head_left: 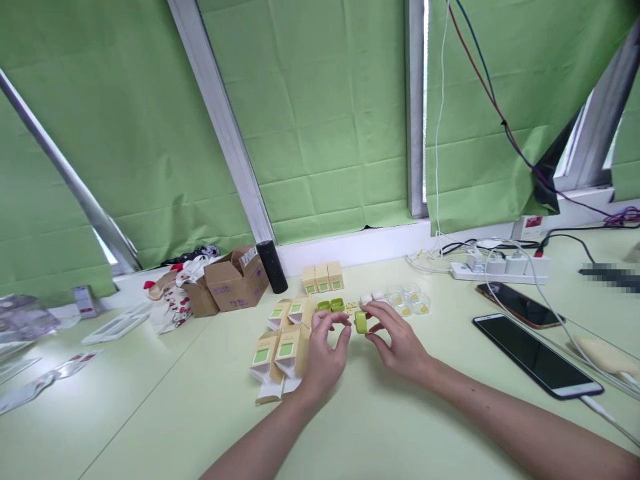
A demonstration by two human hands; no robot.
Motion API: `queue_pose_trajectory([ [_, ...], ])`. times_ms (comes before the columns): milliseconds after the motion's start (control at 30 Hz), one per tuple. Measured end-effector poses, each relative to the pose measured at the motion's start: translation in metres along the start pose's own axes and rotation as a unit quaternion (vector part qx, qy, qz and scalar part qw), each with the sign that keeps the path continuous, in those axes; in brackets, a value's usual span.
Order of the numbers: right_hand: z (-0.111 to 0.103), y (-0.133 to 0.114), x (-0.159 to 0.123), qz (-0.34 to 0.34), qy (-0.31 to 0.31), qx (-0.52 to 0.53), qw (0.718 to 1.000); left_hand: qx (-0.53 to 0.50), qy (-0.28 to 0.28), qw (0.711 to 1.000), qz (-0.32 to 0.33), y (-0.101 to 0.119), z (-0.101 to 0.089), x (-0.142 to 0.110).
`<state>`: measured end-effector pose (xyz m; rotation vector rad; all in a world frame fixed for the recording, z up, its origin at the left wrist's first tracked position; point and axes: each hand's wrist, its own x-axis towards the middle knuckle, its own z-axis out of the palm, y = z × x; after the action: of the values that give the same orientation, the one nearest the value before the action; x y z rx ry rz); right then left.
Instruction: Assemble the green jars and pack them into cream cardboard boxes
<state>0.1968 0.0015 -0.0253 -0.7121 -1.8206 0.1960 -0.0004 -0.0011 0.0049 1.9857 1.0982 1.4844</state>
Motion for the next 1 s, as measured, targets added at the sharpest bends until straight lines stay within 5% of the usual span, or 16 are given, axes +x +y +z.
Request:
queue_pose_trajectory([
  [233,0.0014,-0.0022,-0.0010,-0.014,-0.012,-0.011,1.000,0.002,-0.021,0.999,-0.047,-0.0044,0.0050,0.0022],
  [1000,0.0029,0.0004,-0.0018,-0.033,-0.024,-0.042,0.998,-0.007,-0.045,0.998,-0.052,-0.0053,0.0060,0.0043],
])
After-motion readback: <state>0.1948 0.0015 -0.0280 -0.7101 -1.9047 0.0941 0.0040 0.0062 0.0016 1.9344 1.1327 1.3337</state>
